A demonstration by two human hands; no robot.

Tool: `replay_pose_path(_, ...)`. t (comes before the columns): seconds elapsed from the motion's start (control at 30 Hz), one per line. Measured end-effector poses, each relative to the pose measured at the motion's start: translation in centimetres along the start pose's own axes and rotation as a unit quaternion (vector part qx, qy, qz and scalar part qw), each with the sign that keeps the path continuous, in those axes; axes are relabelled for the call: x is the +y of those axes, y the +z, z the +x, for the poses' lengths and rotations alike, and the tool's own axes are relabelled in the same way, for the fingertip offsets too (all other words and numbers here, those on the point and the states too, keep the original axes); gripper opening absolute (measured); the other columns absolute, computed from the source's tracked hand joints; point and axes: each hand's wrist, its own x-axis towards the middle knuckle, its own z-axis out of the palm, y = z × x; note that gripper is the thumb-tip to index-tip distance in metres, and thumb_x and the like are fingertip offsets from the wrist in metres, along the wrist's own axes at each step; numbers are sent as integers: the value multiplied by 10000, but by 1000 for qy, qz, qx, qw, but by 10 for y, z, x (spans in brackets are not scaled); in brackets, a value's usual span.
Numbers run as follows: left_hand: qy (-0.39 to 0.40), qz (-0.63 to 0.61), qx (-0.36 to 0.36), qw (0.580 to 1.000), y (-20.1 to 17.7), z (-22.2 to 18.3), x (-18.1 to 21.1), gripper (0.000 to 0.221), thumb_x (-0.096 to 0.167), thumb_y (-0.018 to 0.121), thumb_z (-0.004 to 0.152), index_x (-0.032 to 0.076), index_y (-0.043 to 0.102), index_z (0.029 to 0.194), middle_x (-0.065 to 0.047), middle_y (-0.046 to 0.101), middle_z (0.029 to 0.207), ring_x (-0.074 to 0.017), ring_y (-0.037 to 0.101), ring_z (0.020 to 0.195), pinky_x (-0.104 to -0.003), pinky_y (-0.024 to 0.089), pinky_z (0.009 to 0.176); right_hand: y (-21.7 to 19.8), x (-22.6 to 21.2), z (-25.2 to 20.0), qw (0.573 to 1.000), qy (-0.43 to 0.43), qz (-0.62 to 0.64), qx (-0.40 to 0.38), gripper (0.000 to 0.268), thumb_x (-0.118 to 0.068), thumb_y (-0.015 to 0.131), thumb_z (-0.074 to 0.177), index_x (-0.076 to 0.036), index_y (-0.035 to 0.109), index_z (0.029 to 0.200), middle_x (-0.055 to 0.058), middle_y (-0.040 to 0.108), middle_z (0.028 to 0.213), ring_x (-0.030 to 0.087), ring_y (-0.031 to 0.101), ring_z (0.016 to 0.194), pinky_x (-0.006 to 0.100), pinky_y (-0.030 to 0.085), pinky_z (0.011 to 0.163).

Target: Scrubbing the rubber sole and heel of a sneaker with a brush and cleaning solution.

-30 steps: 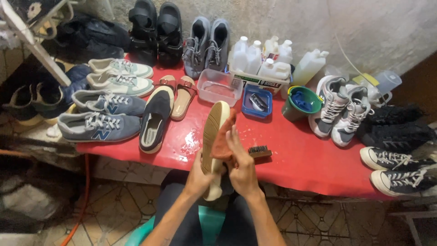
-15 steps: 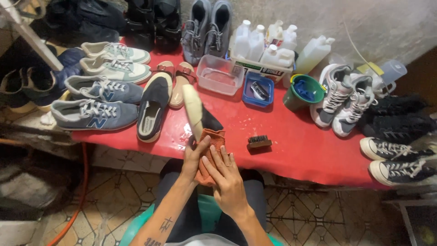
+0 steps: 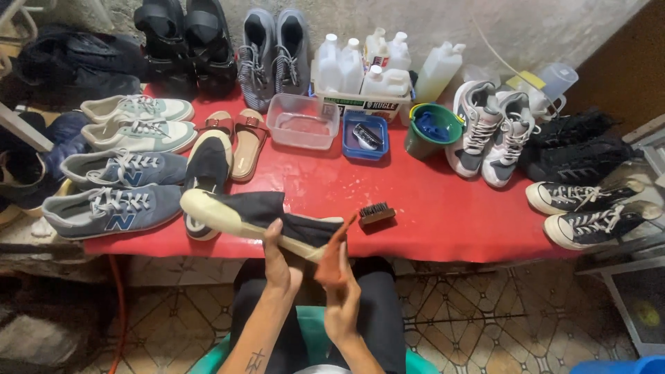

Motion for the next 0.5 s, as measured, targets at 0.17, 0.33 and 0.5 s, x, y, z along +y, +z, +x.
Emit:
replay_pose_path(0.17, -17, 38, -97, 994, -19, -9, -3, 454, 347, 662, 829, 48, 653, 1169, -108, 722, 1083, -268, 684, 1027, -409, 550, 944, -8, 37, 18, 925, 307, 158, 156, 493, -323, 567, 964, 0, 583, 1336, 184, 655, 1322, 265, 617, 1217, 365, 490, 984)
replay_pose_path(0.33, 6, 132, -73, 989, -17, -2, 3, 563, 340, 602, 856, 112, 547, 1368, -88, 665, 1167, -256, 637, 1124, -421, 543, 952, -5, 16, 23, 895, 320, 286, 121, 424, -270, 539, 996, -20, 568, 1337, 178, 683, 1282, 263, 660, 1139, 390, 570, 859)
replay_pose_path(0.5, 121, 133, -66, 981, -9, 11, 6, 465, 229, 681, 863, 22, 613, 1274, -102, 714, 1128, -270, 694, 1051, -388, 591, 900, -10, 27, -9, 960, 240, 94, 106, 517, -412, 566, 1034, -159, 367, 630, -55, 270, 600, 64, 273, 541, 299, 196, 480)
